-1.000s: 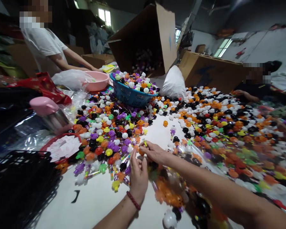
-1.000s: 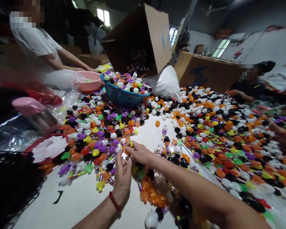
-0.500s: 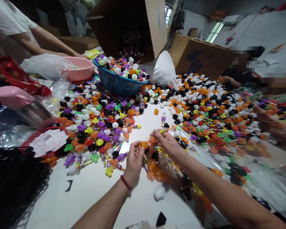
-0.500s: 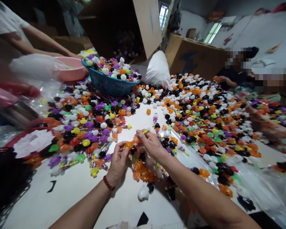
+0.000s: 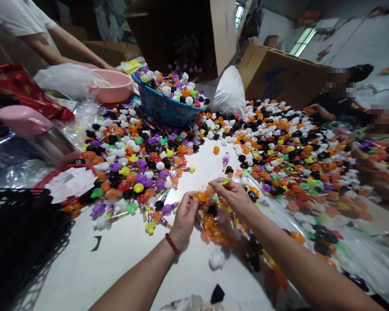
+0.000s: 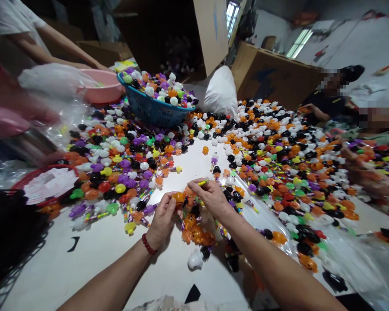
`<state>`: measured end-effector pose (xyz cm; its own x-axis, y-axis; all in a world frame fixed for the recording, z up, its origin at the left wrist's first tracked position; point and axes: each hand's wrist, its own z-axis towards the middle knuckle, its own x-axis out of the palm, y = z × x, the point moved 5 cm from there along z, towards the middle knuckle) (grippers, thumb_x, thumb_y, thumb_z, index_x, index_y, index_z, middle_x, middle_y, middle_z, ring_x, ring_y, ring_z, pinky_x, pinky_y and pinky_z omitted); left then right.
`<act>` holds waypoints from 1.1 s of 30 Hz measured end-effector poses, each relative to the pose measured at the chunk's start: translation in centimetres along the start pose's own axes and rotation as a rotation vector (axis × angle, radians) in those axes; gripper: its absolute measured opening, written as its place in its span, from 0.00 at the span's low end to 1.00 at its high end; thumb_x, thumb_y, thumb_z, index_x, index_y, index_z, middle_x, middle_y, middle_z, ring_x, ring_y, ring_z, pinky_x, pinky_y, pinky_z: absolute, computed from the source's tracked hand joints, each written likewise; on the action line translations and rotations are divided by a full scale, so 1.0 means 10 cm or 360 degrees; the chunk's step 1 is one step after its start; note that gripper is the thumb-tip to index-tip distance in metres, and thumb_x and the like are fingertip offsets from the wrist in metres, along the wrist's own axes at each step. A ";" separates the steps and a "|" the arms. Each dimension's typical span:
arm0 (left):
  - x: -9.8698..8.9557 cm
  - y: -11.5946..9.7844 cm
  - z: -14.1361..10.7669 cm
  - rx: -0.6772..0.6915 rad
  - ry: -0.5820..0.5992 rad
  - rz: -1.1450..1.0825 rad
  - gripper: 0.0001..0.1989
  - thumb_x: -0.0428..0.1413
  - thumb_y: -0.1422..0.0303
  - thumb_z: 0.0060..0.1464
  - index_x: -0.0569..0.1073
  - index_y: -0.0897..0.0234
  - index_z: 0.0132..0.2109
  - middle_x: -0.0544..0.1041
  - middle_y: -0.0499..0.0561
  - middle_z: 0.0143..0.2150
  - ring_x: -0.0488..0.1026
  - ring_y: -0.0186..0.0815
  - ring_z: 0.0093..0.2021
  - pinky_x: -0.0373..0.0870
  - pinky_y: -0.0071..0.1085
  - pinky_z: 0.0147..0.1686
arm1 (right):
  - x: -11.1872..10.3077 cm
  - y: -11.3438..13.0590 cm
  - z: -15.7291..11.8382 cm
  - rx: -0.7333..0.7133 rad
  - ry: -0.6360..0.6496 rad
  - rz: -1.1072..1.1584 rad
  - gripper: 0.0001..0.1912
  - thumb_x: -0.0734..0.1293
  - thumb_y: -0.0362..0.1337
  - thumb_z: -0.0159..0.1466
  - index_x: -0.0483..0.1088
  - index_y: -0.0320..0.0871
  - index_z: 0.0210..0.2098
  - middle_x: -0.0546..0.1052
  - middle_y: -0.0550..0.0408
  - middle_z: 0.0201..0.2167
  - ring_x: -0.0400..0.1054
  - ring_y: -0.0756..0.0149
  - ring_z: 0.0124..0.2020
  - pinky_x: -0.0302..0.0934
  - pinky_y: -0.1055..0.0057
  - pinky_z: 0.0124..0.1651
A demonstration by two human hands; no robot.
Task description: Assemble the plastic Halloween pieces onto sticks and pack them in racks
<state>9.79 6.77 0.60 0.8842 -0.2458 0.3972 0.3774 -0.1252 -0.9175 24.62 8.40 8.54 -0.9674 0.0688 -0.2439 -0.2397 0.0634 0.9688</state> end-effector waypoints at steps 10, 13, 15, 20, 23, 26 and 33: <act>0.05 0.02 0.01 -0.0134 0.0054 -0.0172 0.25 0.50 0.48 0.62 0.62 0.60 0.56 0.63 0.41 0.25 0.61 0.28 0.23 0.59 0.25 0.25 | 0.01 0.00 -0.08 0.0291 0.0102 0.0148 0.20 0.79 0.47 0.47 0.79 0.43 0.35 0.79 0.55 0.30 0.72 0.66 0.29 0.68 0.66 0.37; 0.08 0.05 -0.03 -0.0190 0.0096 -0.0215 0.22 0.48 0.48 0.63 0.63 0.59 0.54 0.66 0.44 0.30 0.64 0.27 0.25 0.61 0.25 0.26 | 0.07 -0.08 -0.10 0.0350 0.0165 0.0256 0.19 0.80 0.46 0.46 0.78 0.43 0.33 0.79 0.56 0.29 0.73 0.67 0.29 0.69 0.66 0.37; 0.08 0.07 -0.05 -0.0204 0.0102 -0.0151 0.21 0.46 0.48 0.64 0.64 0.59 0.51 0.68 0.45 0.32 0.65 0.28 0.26 0.62 0.25 0.26 | 0.13 -0.14 -0.11 0.0372 0.0195 0.0321 0.19 0.80 0.46 0.46 0.78 0.43 0.32 0.79 0.57 0.28 0.73 0.67 0.28 0.69 0.66 0.38; 0.01 0.07 -0.06 -0.0094 0.0035 0.0108 0.22 0.46 0.48 0.63 0.66 0.60 0.52 0.71 0.49 0.37 0.67 0.31 0.31 0.68 0.27 0.30 | 0.18 -0.19 -0.12 0.0400 0.0182 0.0377 0.20 0.81 0.45 0.44 0.78 0.43 0.32 0.78 0.59 0.27 0.72 0.69 0.27 0.69 0.67 0.37; -0.02 0.04 -0.03 -0.0040 0.0019 0.0106 0.21 0.47 0.49 0.63 0.69 0.61 0.50 0.67 0.46 0.31 0.63 0.29 0.28 0.65 0.25 0.27 | 0.14 -0.15 -0.12 0.0503 0.0402 0.0428 0.19 0.80 0.46 0.48 0.78 0.42 0.34 0.79 0.58 0.28 0.72 0.70 0.29 0.69 0.67 0.40; -0.02 0.04 0.01 -0.0123 0.0033 -0.0046 0.20 0.49 0.49 0.62 0.69 0.61 0.47 0.58 0.41 0.25 0.54 0.26 0.21 0.54 0.22 0.20 | 0.03 -0.08 -0.13 0.0525 0.0454 0.0395 0.20 0.79 0.47 0.50 0.76 0.42 0.36 0.80 0.56 0.30 0.73 0.69 0.31 0.68 0.66 0.43; -0.03 -0.03 -0.03 -0.0094 -0.0124 0.0283 0.21 0.47 0.49 0.62 0.71 0.60 0.46 0.66 0.44 0.26 0.61 0.30 0.23 0.60 0.24 0.21 | 0.04 -0.04 -0.16 0.0283 0.0478 -0.0110 0.20 0.76 0.51 0.53 0.72 0.41 0.31 0.73 0.60 0.26 0.65 0.71 0.27 0.61 0.71 0.32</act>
<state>9.30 6.55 0.75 0.9550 -0.1941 0.2241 0.1985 -0.1431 -0.9696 24.23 6.78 8.17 -0.9367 -0.2359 -0.2587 -0.3128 0.2318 0.9211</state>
